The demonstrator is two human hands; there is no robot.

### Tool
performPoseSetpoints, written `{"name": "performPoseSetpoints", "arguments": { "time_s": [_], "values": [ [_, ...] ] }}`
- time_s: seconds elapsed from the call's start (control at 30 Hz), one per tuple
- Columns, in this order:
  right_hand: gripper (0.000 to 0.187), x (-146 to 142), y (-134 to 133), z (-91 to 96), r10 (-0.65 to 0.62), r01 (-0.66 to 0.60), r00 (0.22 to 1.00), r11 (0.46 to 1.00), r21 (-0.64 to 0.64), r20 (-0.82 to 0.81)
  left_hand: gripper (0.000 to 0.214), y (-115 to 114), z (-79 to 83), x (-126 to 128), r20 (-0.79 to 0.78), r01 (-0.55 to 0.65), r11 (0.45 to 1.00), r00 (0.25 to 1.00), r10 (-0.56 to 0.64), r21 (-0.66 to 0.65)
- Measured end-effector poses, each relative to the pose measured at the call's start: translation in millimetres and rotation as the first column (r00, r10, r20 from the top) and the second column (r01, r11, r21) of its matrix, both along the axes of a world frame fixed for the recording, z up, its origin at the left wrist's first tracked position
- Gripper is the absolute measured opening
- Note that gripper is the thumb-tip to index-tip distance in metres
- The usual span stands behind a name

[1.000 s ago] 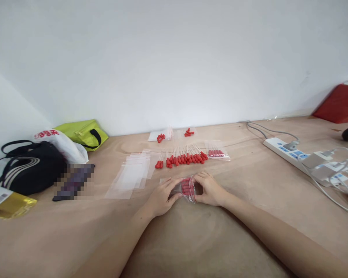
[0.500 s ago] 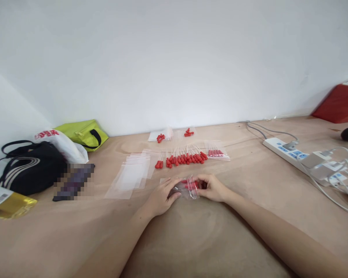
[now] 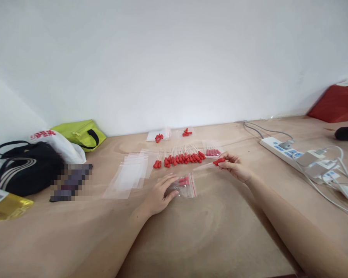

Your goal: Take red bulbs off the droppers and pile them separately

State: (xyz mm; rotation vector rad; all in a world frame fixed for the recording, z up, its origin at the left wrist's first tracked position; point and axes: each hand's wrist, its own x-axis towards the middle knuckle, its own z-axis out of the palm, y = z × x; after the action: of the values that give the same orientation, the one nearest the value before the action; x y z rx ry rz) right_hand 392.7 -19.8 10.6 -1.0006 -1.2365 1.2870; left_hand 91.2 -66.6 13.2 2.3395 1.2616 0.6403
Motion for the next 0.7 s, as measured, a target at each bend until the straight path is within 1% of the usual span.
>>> {"name": "performPoseSetpoints", "arguments": {
  "time_s": [0.07, 0.1, 0.13, 0.17, 0.2, 0.23, 0.27, 0.3, 0.33, 0.37, 0.4, 0.43, 0.47, 0.5, 0.53, 0.6, 0.67, 0.7],
  "values": [
    [0.023, -4, -5, 6.9, -0.067, 0.062, 0.997, 0.988, 0.139, 0.033, 0.03, -2, 3.4, 4, 0.102, -0.067, 0.996, 0.993, 0.062, 0.051],
    [0.021, -10, -9, 10.1, -0.098, 0.08, 0.993, 0.971, 0.225, 0.072, 0.027, -3, 6.0, 9, 0.159, -0.102, 0.994, 0.983, 0.095, 0.038],
    [0.019, -17, -13, 12.7, -0.138, 0.092, 0.983, 0.942, 0.321, 0.122, 0.026, -4, 9.2, 14, 0.221, -0.132, 0.991, 0.966, 0.133, -0.02],
    [0.016, -26, -19, 14.1, -0.189, 0.096, 0.966, 0.898, 0.43, 0.178, 0.026, -4, 12.4, 21, 0.285, -0.145, 0.982, 0.942, 0.175, -0.123],
    [0.012, -36, -25, 14.2, -0.249, 0.085, 0.939, 0.835, 0.543, 0.237, 0.028, -5, 15.5, 29, 0.355, -0.135, 0.955, 0.907, 0.226, -0.264],
    [0.01, -46, -31, 12.8, -0.302, 0.045, 0.907, 0.764, 0.644, 0.295, 0.031, -5, 18.2, 37, 0.426, -0.1, 0.902, 0.856, 0.294, -0.421],
    [0.011, -56, -37, 9.9, -0.324, -0.035, 0.871, 0.708, 0.705, 0.369, 0.033, -5, 20.0, 45, 0.489, -0.039, 0.829, 0.792, 0.366, -0.558],
    [0.015, -65, -42, 5.9, -0.336, -0.123, 0.839, 0.65, 0.75, 0.428, 0.032, -4, 21.1, 52, 0.537, 0.03, 0.753, 0.72, 0.44, -0.658],
    [0.019, -73, -45, 1.3, -0.339, -0.221, 0.803, 0.594, 0.773, 0.49, 0.03, -4, 21.4, 57, 0.564, 0.096, 0.681, 0.649, 0.51, -0.726],
    [0.022, -79, -48, -3.4, -0.345, -0.305, 0.77, 0.54, 0.785, 0.537, 0.025, -3, 21.0, 61, 0.575, 0.145, 0.625, 0.587, 0.57, -0.767],
    [0.026, -83, -50, -7.6, -0.356, -0.355, 0.749, 0.496, 0.793, 0.558, 0.02, -2, 20.4, 63, 0.571, 0.174, 0.581, 0.538, 0.62, -0.795],
    [0.028, -86, -51, -11.0, -0.359, -0.389, 0.736, 0.47, 0.792, 0.574, 0.016, -1, 20.0, 63, 0.557, 0.184, 0.548, 0.504, 0.66, -0.816],
    [0.031, -86, -50, -13.4, -0.359, -0.403, 0.728, 0.465, 0.789, 0.584, 0.013, 1, 20.2, 60, 0.539, 0.176, 0.528, 0.485, 0.688, -0.831],
    [0.033, -85, -49, -14.8, -0.355, -0.401, 0.725, 0.48, 0.781, 0.59, 0.012, 5, 21.4, 55, 0.522, 0.152, 0.52, 0.481, 0.704, -0.841],
    [0.035, -83, -48, -15.4, -0.348, -0.39, 0.722, 0.509, 0.767, 0.598, 0.012, 11, 23.8, 48, 0.506, 0.114, 0.525, 0.496, 0.706, -0.844],
    [0.035, -77, -44, -15.6, -0.334, -0.343, 0.726, 0.582, 0.737, 0.601, 0.014, 29, 32.4, 30, 0.456, -0.011, 0.568, 0.582, 0.673, -0.823],
    [0.032, -71, -40, -16.2, -0.333, -0.271, 0.746, 0.64, 0.72, 0.577, 0.016, 55, 43.6, 10, 0.337, -0.18, 0.653, 0.739, 0.584, -0.736],
    [0.031, -68, -38, -16.9, -0.335, -0.236, 0.758, 0.659, 0.714, 0.56, 0.017, 69, 48.9, 2, 0.305, -0.22, 0.668, 0.76, 0.574, -0.711]
  ]
}}
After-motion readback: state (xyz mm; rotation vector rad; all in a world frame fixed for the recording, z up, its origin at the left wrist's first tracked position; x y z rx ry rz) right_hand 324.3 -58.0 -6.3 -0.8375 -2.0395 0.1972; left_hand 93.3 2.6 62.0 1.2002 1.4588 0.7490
